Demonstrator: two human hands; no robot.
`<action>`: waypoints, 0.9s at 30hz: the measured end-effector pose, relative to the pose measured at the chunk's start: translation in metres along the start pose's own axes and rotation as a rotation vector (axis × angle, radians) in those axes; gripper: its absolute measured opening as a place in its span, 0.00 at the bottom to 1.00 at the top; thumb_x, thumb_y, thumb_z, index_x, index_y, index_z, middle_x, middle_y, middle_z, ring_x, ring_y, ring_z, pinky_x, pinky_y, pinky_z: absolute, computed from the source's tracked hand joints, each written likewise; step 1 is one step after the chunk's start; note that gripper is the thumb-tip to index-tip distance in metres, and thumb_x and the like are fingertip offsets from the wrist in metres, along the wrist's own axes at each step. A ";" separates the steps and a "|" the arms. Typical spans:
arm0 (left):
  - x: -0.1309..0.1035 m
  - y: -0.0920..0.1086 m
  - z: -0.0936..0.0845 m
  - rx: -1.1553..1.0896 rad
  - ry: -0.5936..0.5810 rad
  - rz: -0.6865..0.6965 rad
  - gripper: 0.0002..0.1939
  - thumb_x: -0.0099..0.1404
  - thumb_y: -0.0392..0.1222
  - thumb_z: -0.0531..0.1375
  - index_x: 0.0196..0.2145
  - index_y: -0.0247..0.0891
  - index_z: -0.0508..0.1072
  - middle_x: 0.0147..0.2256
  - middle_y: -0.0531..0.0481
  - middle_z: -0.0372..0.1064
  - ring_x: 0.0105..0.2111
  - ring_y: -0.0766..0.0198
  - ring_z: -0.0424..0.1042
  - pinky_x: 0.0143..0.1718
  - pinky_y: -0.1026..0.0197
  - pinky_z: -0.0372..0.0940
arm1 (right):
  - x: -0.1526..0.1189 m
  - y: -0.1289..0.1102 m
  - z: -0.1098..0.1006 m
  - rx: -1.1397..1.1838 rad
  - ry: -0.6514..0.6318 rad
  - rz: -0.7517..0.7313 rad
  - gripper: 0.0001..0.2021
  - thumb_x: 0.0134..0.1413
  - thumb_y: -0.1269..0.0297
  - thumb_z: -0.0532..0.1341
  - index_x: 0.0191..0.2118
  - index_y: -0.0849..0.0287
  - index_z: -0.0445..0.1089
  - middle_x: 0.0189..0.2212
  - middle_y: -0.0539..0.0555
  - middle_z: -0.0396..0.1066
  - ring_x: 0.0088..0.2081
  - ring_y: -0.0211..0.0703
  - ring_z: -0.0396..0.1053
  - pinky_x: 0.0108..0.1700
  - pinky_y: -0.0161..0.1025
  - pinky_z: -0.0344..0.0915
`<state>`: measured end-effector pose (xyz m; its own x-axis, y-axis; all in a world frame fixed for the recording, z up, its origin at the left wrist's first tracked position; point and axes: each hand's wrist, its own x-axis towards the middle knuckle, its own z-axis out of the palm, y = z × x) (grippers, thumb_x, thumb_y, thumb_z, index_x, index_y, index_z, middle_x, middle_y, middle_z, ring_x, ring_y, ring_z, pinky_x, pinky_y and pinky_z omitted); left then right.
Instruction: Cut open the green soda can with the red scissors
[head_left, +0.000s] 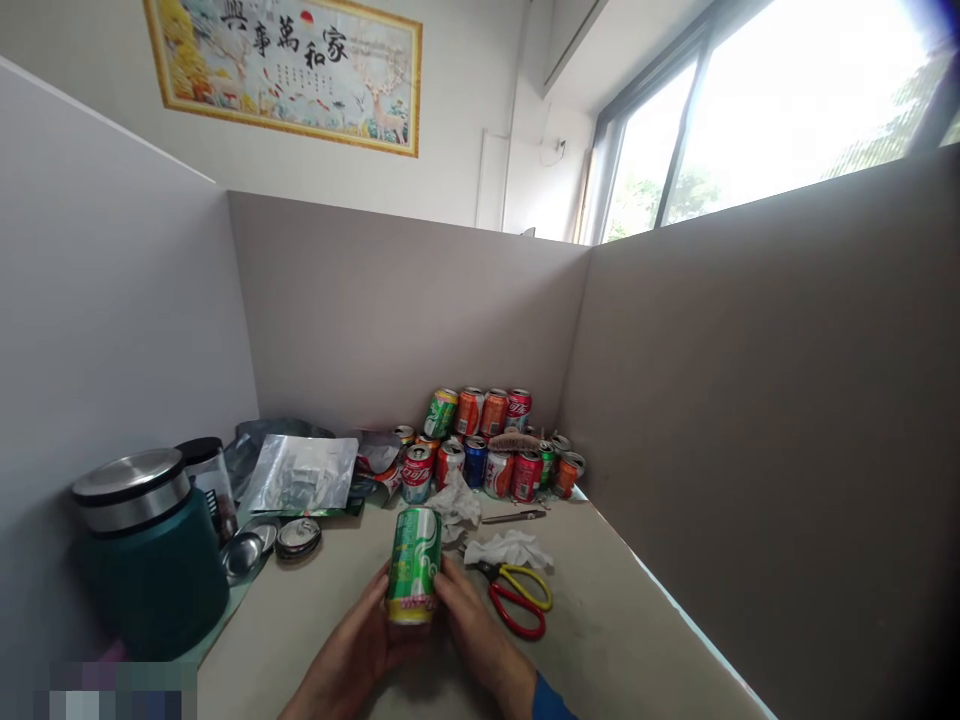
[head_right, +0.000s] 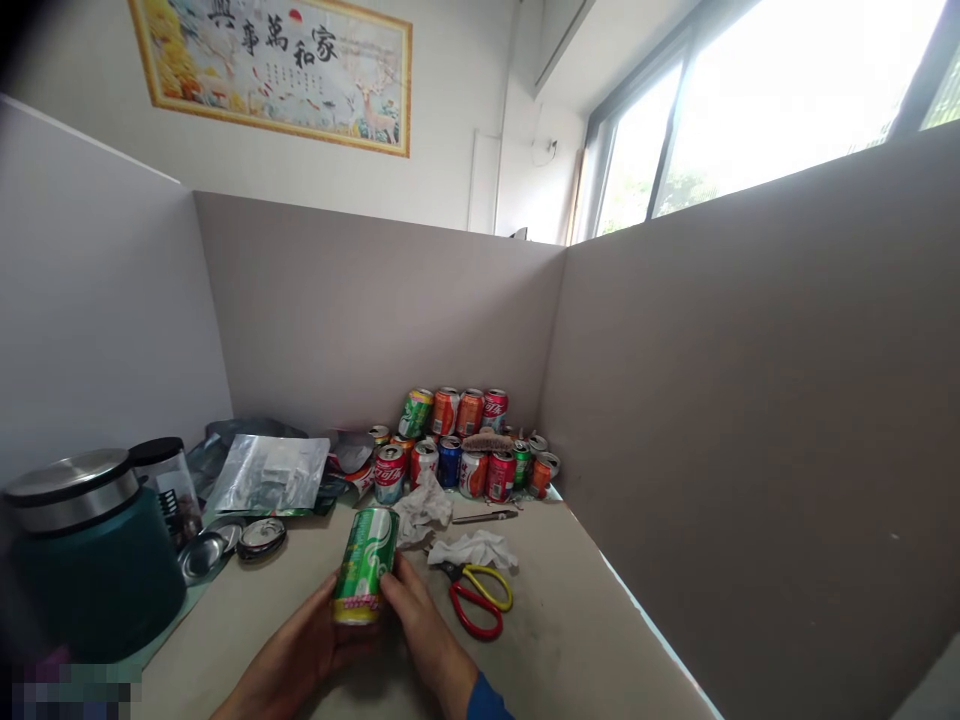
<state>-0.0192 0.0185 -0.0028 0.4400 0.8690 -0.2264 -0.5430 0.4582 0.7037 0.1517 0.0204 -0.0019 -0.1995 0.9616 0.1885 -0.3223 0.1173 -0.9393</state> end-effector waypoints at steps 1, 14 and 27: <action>0.002 -0.001 -0.001 0.002 0.007 0.015 0.35 0.65 0.49 0.61 0.65 0.37 0.58 0.47 0.35 0.76 0.39 0.49 0.78 0.45 0.47 0.69 | 0.000 0.000 -0.002 0.003 0.017 -0.006 0.24 0.59 0.49 0.62 0.58 0.54 0.69 0.59 0.54 0.69 0.62 0.51 0.62 0.65 0.47 0.54; -0.001 0.000 0.006 -0.068 0.016 0.018 0.35 0.58 0.52 0.68 0.59 0.32 0.69 0.50 0.36 0.75 0.54 0.46 0.70 0.52 0.51 0.66 | -0.002 0.006 -0.001 -0.195 -0.060 -0.089 0.26 0.58 0.46 0.62 0.57 0.54 0.68 0.51 0.57 0.74 0.52 0.53 0.72 0.56 0.47 0.65; -0.005 0.007 0.020 -0.108 0.319 0.022 0.31 0.64 0.48 0.63 0.59 0.28 0.64 0.33 0.41 0.76 0.29 0.55 0.77 0.32 0.54 0.72 | -0.005 -0.008 -0.015 -0.836 0.210 -0.265 0.21 0.68 0.52 0.50 0.40 0.58 0.76 0.34 0.56 0.76 0.37 0.47 0.73 0.41 0.39 0.66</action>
<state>-0.0106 0.0133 0.0170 0.1904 0.8856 -0.4236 -0.6304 0.4410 0.6388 0.1688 0.0186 0.0002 -0.0149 0.8933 0.4492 0.4610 0.4048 -0.7897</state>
